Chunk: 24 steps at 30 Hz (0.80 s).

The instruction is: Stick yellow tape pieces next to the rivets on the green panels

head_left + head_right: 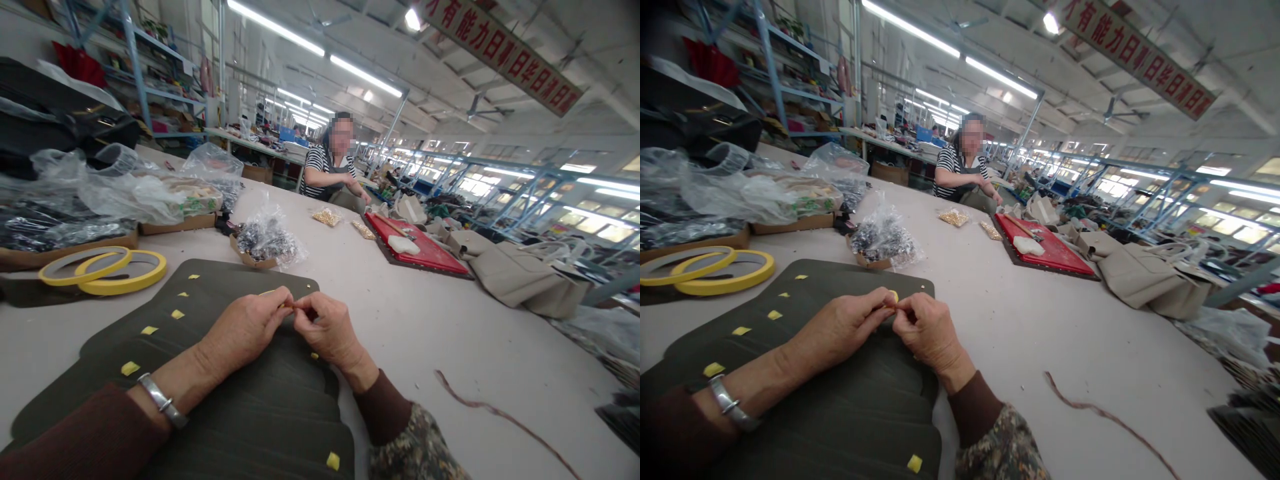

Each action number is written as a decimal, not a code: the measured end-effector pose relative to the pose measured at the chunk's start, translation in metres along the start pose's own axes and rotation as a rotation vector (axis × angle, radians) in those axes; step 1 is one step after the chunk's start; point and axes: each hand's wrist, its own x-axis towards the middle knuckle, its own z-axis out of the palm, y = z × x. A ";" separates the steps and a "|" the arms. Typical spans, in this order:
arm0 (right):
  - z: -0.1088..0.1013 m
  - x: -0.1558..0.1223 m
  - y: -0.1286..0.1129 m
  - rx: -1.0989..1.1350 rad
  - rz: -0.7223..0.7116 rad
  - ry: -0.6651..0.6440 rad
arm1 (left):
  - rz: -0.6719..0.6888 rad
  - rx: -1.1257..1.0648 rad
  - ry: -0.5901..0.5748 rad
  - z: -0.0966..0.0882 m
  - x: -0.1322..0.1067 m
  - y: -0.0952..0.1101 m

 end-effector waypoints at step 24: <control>-0.016 -0.005 0.037 0.340 0.746 -0.287 | 0.133 0.163 -0.062 0.028 0.004 -0.005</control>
